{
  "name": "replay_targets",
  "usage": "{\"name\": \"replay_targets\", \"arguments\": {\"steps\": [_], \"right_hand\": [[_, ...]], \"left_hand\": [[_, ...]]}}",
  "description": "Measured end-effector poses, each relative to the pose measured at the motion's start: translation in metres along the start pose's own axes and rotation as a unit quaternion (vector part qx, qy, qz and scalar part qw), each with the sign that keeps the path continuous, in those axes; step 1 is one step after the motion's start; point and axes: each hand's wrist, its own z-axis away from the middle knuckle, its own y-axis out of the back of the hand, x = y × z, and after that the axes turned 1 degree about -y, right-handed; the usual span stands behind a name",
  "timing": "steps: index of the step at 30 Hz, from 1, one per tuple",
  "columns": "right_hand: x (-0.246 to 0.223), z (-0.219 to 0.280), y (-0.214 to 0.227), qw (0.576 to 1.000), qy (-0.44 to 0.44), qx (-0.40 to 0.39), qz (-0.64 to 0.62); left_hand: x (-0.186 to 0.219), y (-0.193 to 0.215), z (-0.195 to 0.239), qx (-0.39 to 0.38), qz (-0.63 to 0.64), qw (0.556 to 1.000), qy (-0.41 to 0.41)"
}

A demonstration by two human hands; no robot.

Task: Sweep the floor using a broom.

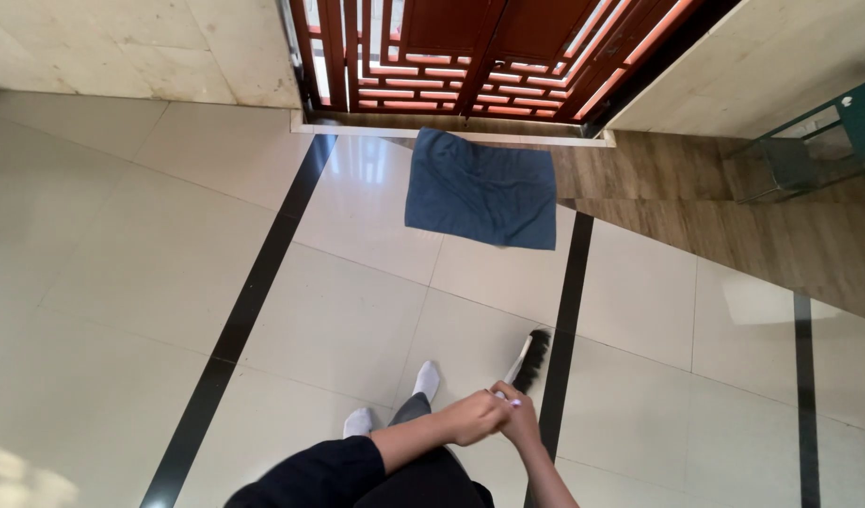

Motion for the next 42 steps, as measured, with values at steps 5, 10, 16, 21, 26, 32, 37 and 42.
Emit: {"name": "replay_targets", "arguments": {"steps": [5, 10, 16, 21, 26, 32, 37, 42], "right_hand": [[0.066, -0.058, -0.071, 0.964, 0.072, 0.069, -0.248], [0.015, -0.08, -0.056, 0.972, 0.084, 0.037, -0.218], [-0.034, -0.11, -0.07, 0.928, 0.164, -0.045, -0.33], [-0.05, -0.13, -0.075, 0.928, 0.243, -0.09, -0.269], [-0.062, -0.129, -0.056, 0.859, 0.298, 0.033, -0.415], [-0.137, -0.041, 0.184, 0.771, 0.206, -0.17, -0.579], [-0.034, -0.058, 0.135, 0.926, 0.176, 0.043, -0.331], [0.058, -0.117, 0.132, 0.924, -0.013, 0.157, -0.348]], "left_hand": [[-0.043, 0.004, -0.014, 0.039, -0.069, 0.997, 0.025], [-0.037, 0.023, -0.011, 0.105, -0.136, 0.985, 0.016], [0.026, 0.051, 0.004, 0.209, -0.134, 0.962, 0.117], [0.044, 0.054, -0.008, 0.217, -0.211, 0.937, 0.175], [0.104, 0.066, -0.055, 0.137, -0.279, 0.934, 0.177], [0.225, 0.09, -0.063, 0.088, -0.156, 0.971, -0.156], [0.176, 0.041, -0.114, 0.076, -0.493, 0.856, -0.138], [0.144, 0.059, -0.161, 0.091, -0.104, 0.969, -0.205]]}}
